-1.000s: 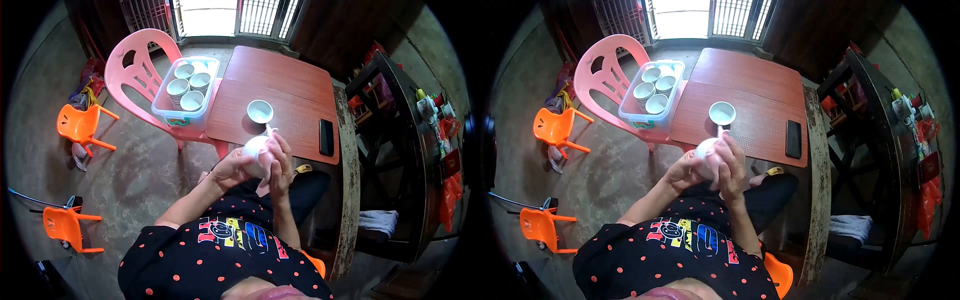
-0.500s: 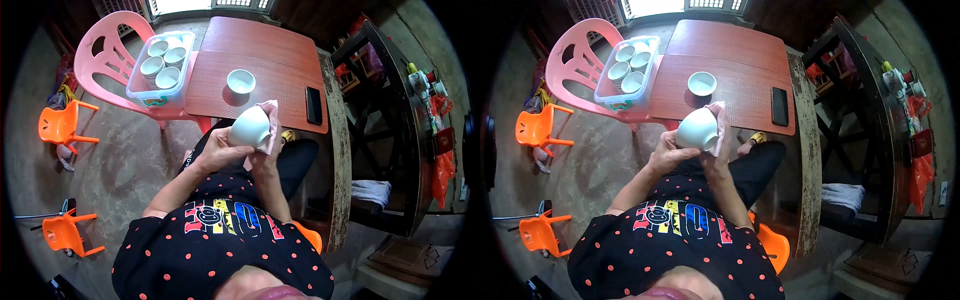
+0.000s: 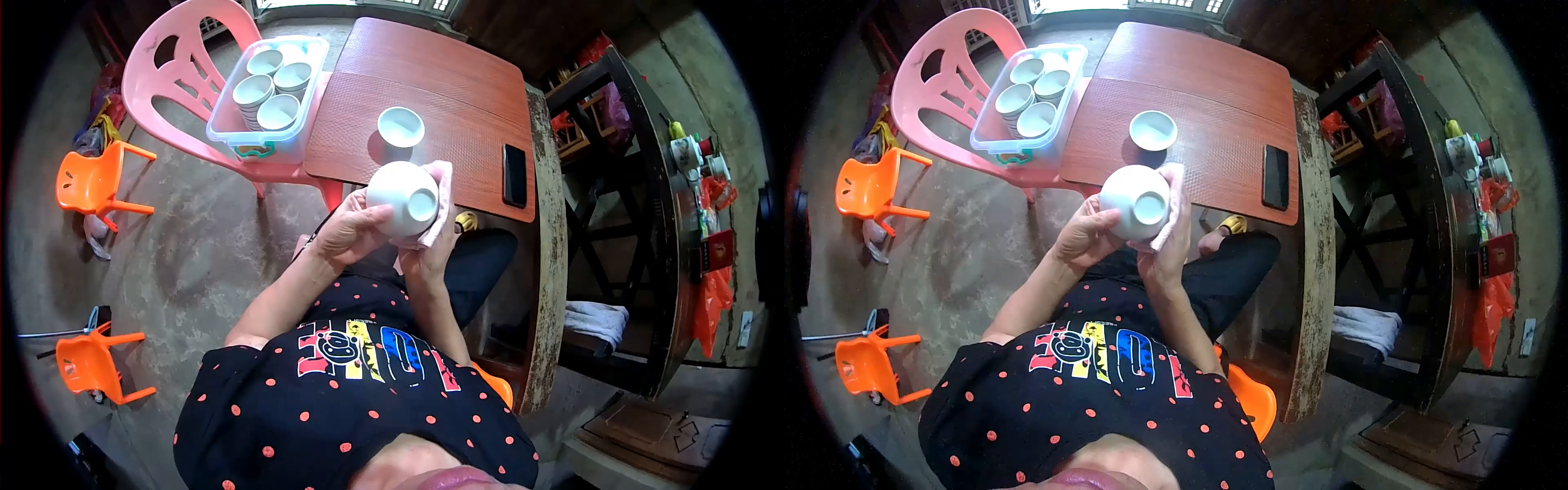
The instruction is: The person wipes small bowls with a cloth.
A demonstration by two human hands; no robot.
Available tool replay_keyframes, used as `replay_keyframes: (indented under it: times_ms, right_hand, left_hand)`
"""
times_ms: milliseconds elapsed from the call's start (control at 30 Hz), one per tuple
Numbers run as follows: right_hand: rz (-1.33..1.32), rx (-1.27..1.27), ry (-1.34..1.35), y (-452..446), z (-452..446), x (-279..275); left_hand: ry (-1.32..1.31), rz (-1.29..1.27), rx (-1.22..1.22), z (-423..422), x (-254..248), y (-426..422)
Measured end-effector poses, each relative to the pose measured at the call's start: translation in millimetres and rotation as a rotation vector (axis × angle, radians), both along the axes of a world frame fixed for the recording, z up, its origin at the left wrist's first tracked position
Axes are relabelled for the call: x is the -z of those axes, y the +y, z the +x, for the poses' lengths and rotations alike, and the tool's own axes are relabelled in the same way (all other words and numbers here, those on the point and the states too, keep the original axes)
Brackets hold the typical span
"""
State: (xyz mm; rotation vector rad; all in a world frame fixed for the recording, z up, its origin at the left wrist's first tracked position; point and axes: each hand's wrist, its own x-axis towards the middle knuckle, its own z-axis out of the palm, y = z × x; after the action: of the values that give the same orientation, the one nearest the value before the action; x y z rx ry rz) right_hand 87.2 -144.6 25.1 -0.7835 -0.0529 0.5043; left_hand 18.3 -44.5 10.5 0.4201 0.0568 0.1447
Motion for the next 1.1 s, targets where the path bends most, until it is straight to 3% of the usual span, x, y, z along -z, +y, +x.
replay_keyframes:
  times_ms: [100,133,167,233,367,467,600,733,833,900,933,1000,1033,1067,1100]
  right_hand:
    - [0.096,-0.271,0.009,-5.4,37.6,21.9]
    - [0.003,-0.264,0.040,-8.9,46.9,16.8]
    - [-0.157,-0.335,-0.394,-16.2,53.4,6.4]
    - [-0.372,-0.572,-0.450,-22.7,60.5,-18.7]
    - [-0.243,-0.302,-0.895,-10.0,47.4,-10.9]
    - [-0.440,0.079,-1.135,-5.2,14.0,-6.2]
    - [-0.695,0.231,-1.415,-12.7,11.4,10.7]
    - [-0.659,0.169,-1.350,-23.5,10.9,12.0]
    - [-0.418,0.072,-0.960,-30.9,6.6,10.0]
    - [-0.291,0.068,-0.760,-28.9,1.9,6.2]
    - [-0.383,0.080,-0.944,-26.3,0.9,5.5]
    - [-0.568,0.109,-1.316,-18.6,1.7,0.8]
    - [-0.938,0.060,-1.749,-17.6,2.9,-12.2]
    - [-0.909,0.107,-1.750,-12.2,5.4,-20.1]
    - [-0.791,0.043,-1.615,-7.1,16.4,-16.5]
  left_hand:
    - [0.038,0.193,0.084,-1.8,3.1,3.1]
    - [0.051,0.264,0.116,-3.0,3.5,5.8]
    - [0.018,0.203,0.177,-4.8,2.3,8.3]
    - [-0.029,0.054,0.224,-5.2,3.3,9.2]
    - [-0.075,-0.216,0.103,-1.8,8.2,7.5]
    - [-0.061,-0.279,0.019,-4.4,-4.9,11.8]
    - [-0.014,-0.084,-0.070,0.0,-1.9,9.2]
    - [-0.018,-0.042,-0.082,3.1,3.2,7.6]
    - [-0.011,-0.017,-0.074,1.1,-5.1,7.1]
    - [-0.006,0.147,-0.073,-0.7,-4.5,10.0]
    - [-0.007,0.228,-0.074,-1.2,-6.7,11.0]
    - [0.071,0.741,0.031,-4.2,-6.3,12.5]
    - [-0.081,1.025,-0.160,-1.5,-3.6,9.5]
    - [-0.237,1.303,-0.359,0.0,-2.9,5.8]
    - [-0.131,1.206,-0.202,-1.3,4.6,5.3]
